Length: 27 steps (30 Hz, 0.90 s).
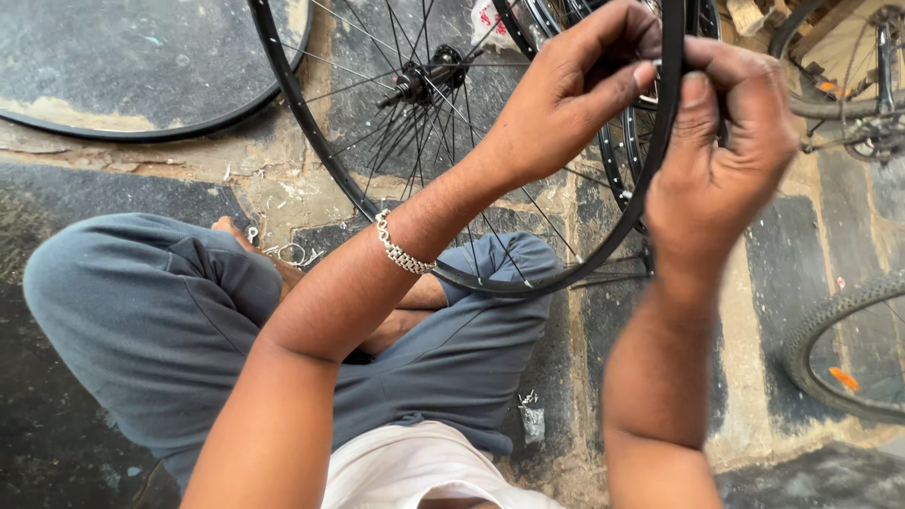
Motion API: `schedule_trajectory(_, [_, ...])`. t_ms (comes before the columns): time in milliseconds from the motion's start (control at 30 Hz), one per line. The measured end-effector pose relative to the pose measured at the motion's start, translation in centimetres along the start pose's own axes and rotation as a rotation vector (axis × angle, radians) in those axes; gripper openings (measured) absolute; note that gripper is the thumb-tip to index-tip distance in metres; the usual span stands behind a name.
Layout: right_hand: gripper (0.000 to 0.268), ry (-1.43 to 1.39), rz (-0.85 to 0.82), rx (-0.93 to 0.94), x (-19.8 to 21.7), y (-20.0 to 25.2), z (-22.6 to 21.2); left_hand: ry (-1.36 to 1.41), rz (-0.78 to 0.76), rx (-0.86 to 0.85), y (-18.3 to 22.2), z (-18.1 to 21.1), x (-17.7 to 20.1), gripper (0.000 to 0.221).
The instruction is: The person inserts spokes into a bicycle wheel rim and hub by hand, threading small nuts onto the ends of the spokes to secure them through the rim holes.
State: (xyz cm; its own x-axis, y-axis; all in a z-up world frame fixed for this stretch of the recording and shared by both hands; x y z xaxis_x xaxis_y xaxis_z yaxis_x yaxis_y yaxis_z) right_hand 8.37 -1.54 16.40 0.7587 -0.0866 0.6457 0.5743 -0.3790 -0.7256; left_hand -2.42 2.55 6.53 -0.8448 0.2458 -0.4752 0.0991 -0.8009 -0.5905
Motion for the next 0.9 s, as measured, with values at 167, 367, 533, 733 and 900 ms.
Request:
schedule_trajectory(167, [0.008, 0.225, -0.239, 0.255, 0.9, -1.3, -2.7, -0.096, 0.010, 0.017, 0.4, 0.7, -0.1, 0.015])
schedule_trajectory(367, [0.011, 0.408, -0.356, 0.308, 1.5, -1.2, -1.6, -0.182, 0.055, 0.024, 0.3, 1.1, -0.3, 0.017])
schedule_trajectory(533, [0.013, 0.606, -0.400, 0.405, 1.4, -1.0, -1.6, -0.182, 0.064, 0.027, 0.4, 0.5, -0.5, 0.016])
schedule_trajectory(733, [0.012, 0.552, -0.450, 0.284, 1.7, -1.7, -2.1, -0.101, 0.022, 0.070, -0.5, -1.0, -0.9, 0.016])
schedule_trajectory(900, [0.006, 0.386, -0.496, 0.114, 2.4, -1.7, -1.4, 0.044, -0.182, 0.241, -2.9, -2.5, -1.2, 0.019])
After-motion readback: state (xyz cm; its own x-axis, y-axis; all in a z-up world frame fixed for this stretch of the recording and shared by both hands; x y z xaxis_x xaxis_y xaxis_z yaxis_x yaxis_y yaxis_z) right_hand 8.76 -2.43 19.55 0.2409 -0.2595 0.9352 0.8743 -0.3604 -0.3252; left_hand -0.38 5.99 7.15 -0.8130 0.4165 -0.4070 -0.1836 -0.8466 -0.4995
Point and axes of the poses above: each hand's wrist, its own y-axis away from the middle knuckle, its own x-axis out of the back of the hand, z = x × y, the point moved 8 cm from there along -y, towards the middle knuckle, and after that the axes turned 10 degrees about x, right-handed, at the moved point
